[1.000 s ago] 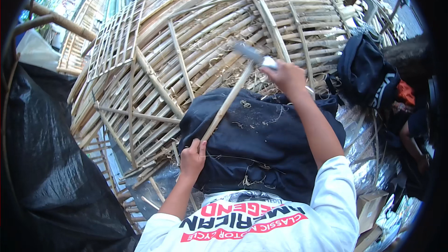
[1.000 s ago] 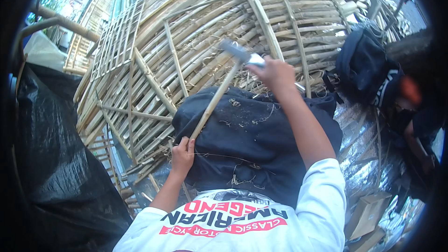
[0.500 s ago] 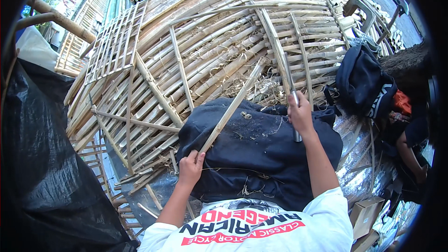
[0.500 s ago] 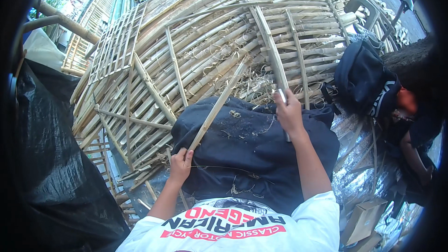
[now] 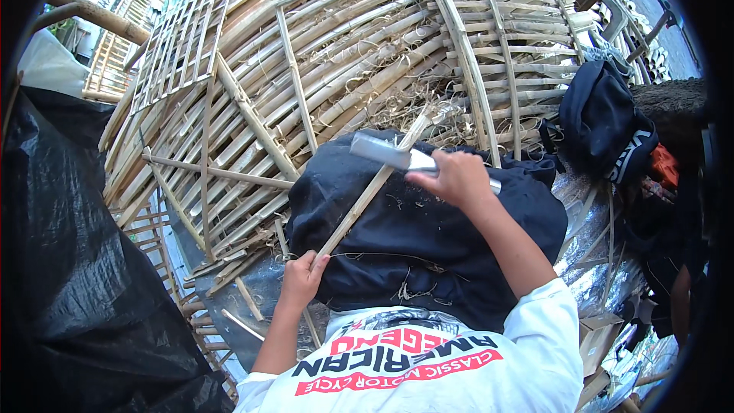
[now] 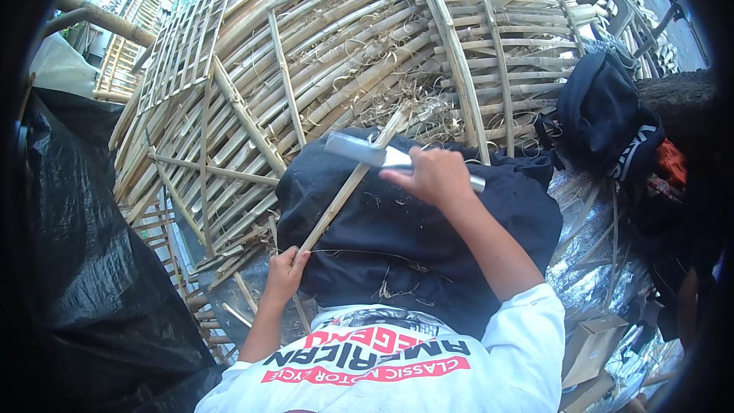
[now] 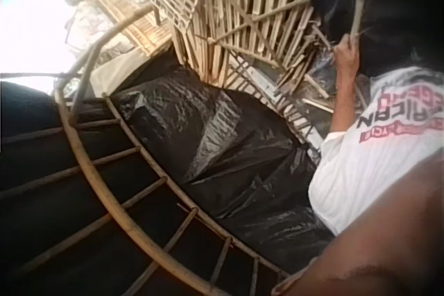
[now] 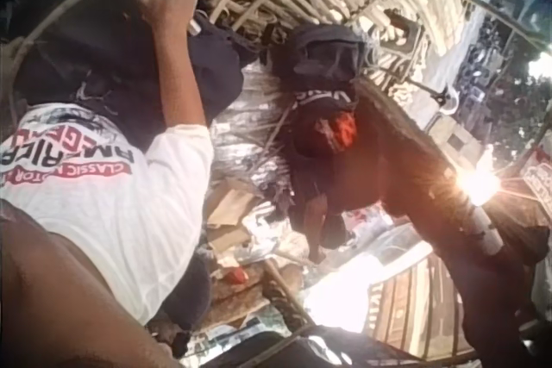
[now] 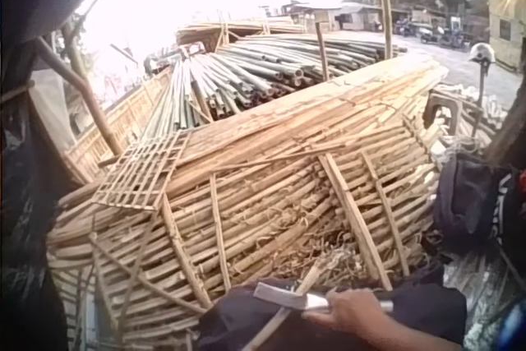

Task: The person shapes a thin piece of wood by repeatedly shaving it with a blade, turning the wood piece over to work on different sides.

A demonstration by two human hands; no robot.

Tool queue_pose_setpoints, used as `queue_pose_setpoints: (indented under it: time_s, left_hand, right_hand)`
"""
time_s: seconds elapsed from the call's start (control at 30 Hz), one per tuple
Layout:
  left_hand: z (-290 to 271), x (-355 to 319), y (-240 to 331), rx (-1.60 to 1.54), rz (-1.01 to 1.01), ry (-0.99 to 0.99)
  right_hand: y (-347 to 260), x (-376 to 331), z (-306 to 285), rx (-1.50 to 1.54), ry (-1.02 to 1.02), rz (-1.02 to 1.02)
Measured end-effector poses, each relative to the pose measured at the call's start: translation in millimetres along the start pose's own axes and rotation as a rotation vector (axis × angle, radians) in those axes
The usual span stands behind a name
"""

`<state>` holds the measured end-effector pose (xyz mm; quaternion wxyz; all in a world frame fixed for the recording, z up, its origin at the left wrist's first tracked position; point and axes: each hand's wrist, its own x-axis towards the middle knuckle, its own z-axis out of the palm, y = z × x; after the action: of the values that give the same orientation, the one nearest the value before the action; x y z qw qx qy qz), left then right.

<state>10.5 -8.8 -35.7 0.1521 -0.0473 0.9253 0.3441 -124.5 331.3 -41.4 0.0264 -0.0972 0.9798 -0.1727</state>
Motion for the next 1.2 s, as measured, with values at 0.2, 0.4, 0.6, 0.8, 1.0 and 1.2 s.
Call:
queue_pose_setpoints:
  time_s: [0.2,0.4,0.6,0.8,1.0,1.2]
  left_hand:
    - [4.2,6.5,1.2,-0.008,0.025,-0.049]
    - [9.2,8.8,6.6,0.034,0.035,-0.055]
    - [9.8,12.3,1.8,0.048,0.055,-0.031]
    - [15.7,15.7,-2.6,0.047,0.138,0.012]
    - [11.1,20.2,4.5,-0.009,0.078,-0.052]
    - [16.3,23.9,-3.1,0.000,0.129,-0.015]
  right_hand:
    - [-1.7,2.8,-2.7,0.039,0.017,0.049]
    - [48.8,13.7,-10.4,0.021,0.028,0.205]
    - [27.6,4.1,3.1,-0.021,-0.006,-0.036]
    - [20.8,-8.1,-10.8,0.006,0.071,0.015]
    - [59.5,21.1,-17.4,0.242,0.183,0.382]
    - [45.7,-12.4,9.1,0.226,-0.041,0.415]
